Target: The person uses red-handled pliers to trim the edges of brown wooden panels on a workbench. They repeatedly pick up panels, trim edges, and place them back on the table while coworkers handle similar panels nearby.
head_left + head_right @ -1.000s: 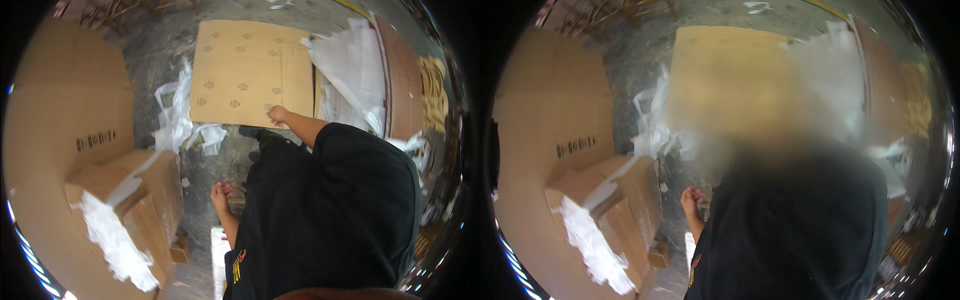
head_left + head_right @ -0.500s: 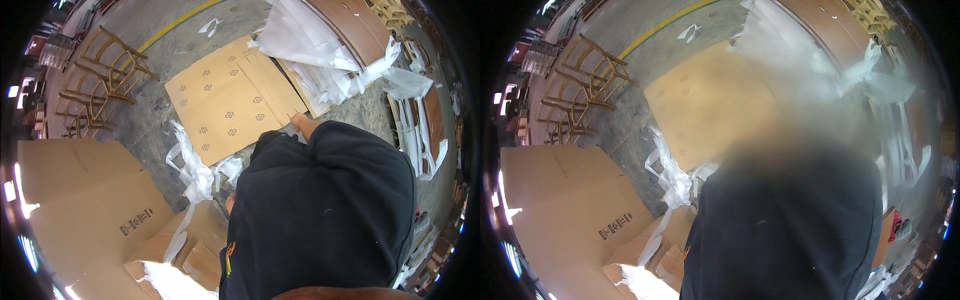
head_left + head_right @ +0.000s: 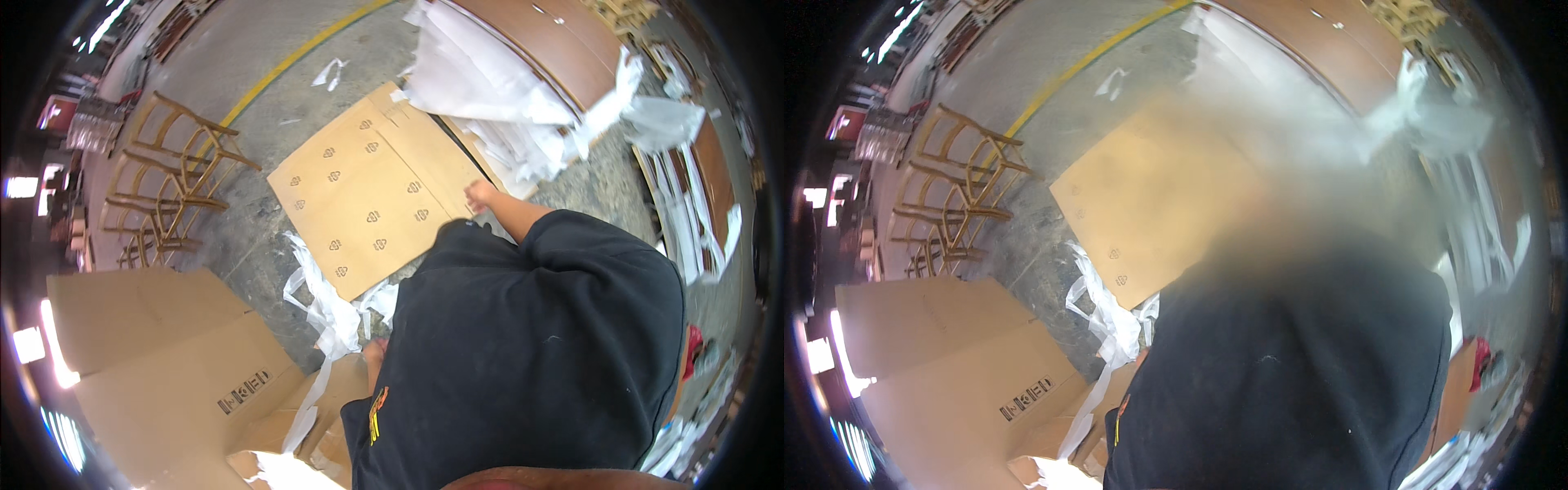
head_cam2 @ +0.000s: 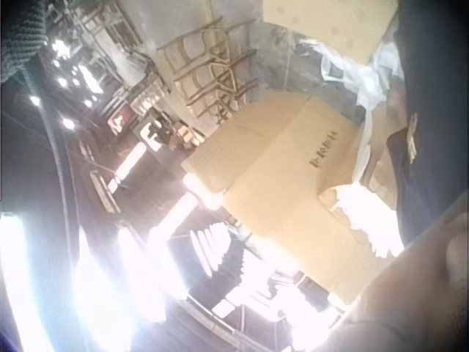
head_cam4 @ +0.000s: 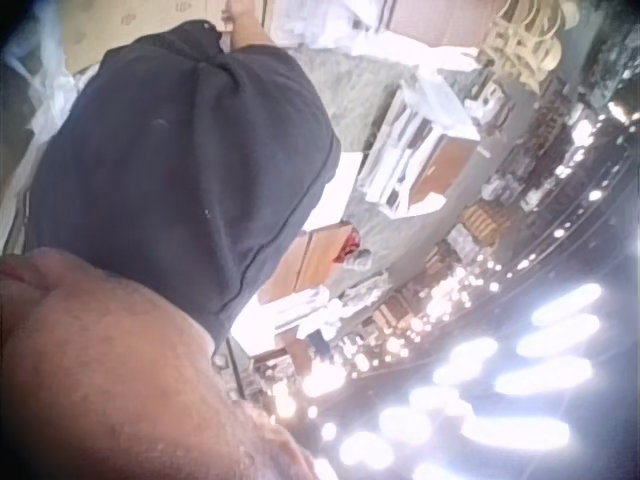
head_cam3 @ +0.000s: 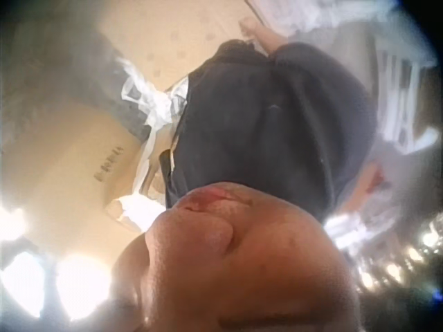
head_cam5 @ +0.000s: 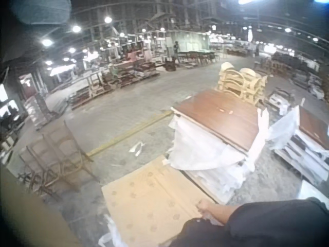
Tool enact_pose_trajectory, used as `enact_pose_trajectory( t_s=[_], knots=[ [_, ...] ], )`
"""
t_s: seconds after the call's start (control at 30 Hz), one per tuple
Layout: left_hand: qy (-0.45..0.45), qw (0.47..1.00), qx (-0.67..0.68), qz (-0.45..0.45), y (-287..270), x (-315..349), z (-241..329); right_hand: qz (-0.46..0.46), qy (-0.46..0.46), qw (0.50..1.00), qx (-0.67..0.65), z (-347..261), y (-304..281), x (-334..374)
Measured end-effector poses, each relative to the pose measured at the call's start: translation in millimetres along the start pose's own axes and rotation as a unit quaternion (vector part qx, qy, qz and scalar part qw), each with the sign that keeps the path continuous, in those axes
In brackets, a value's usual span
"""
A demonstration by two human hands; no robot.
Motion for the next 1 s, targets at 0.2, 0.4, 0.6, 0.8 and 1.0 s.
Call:
enact_pose_trajectory(
  t_s=[0.2,0.4,0.6,0.8,1.0],
  knots=[
    [0.123,0.951,0.284,0.002,142,30,148,-0.023,0.069,0.985,0.157,-23,-25,-43],
    [0.197,0.961,-0.035,-0.191,250,38,179,-0.095,-0.072,0.993,0.028,-85,-22,-8],
    [-0.024,0.990,-0.064,-0.120,155,-29,96,0.089,0.011,0.996,-0.014,58,-131,67],
    [-0.026,0.982,-0.159,-0.101,92,-55,78,0.192,0.259,0.935,-0.150,308,-208,123],
    [0.027,0.968,-0.206,-0.139,129,-34,98,0.180,0.212,0.944,-0.180,340,-187,130]
  ],
)
Point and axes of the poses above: each hand's wrist, its own x-axis away from the middle knuckle, its own y-axis out of the palm, z = x × y, the point moved 10 cm from there along -x, towards the middle knuckle, and after that the axes turned 6 degrees about -x, right-handed, at the moved point
